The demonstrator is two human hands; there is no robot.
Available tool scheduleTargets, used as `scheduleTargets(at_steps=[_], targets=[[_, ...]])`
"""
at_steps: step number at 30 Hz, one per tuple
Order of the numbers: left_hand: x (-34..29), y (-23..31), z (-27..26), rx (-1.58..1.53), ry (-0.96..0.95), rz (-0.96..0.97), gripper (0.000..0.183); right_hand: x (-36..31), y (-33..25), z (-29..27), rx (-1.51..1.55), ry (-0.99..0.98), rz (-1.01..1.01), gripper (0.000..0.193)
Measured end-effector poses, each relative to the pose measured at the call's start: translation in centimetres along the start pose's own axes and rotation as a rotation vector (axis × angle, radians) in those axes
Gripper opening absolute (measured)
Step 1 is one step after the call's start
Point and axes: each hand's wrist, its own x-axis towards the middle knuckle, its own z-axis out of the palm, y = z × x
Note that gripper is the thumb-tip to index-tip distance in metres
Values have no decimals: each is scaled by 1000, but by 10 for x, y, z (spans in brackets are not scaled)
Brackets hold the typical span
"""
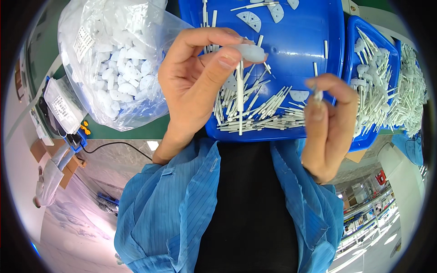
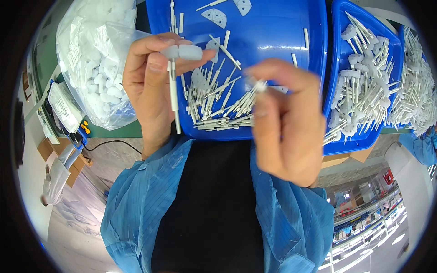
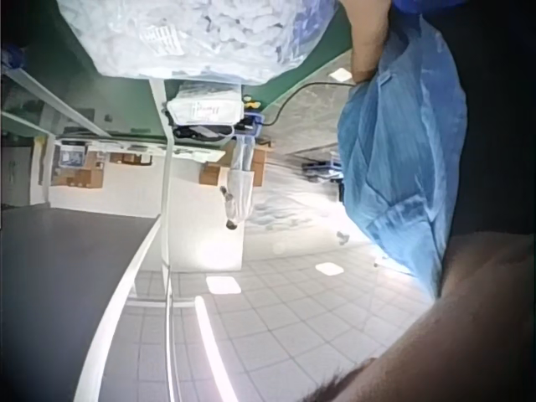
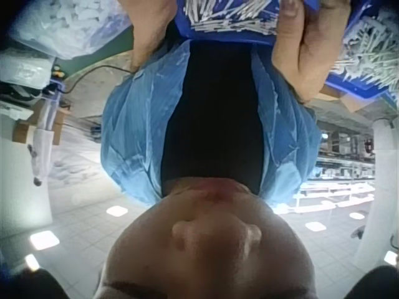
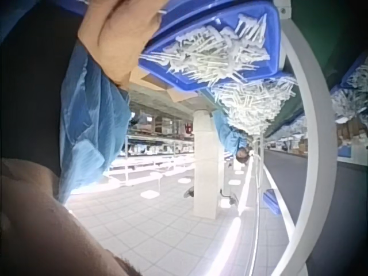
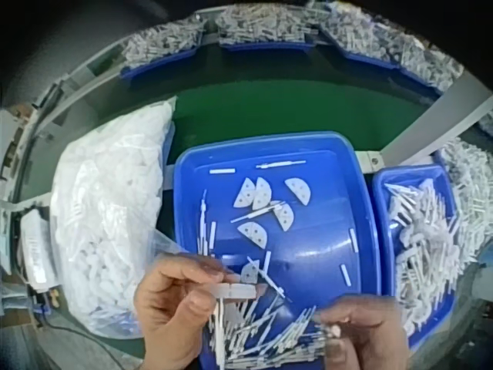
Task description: The person assembles small white plastic components by hand. They pick a semi-circular plastic piece and a thin rod from blue trays, insert the rod into the piece, and place the finished assembly into a separate tray. The process is repeated continuously throughout the clip.
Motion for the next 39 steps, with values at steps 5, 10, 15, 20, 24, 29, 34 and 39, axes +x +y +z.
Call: scheduleTargets(at_steps=[5, 10, 15, 20, 24, 29, 34, 39], targets=[[-2, -6, -1, -31, -27, 11, 27, 12, 3, 26, -157, -94, -195, 9], [1, -8, -5, -145, -102, 27, 21, 8, 10, 32, -175, -87, -233, 7], [1, -7, -5, -184, -175, 47, 22, 9, 4, 30, -150, -69, -192, 6], [1, -7, -3, -215, -199, 91, 21, 10, 5, 29, -141, -63, -203, 6], [2, -7, -5, -105, -235, 179, 21, 11, 5, 28, -156, -80, -214, 6], [3, -6, -4, -14, -210, 243, 22, 10, 4, 26, -136, -130, -172, 6], [0, -6, 4, 87, -156, 238, 21, 8, 2, 24, -154, -117, -138, 8], [-1, 4, -1, 276, -201, 276, 26, 11, 13, 22, -108, -124, -255, 9]])
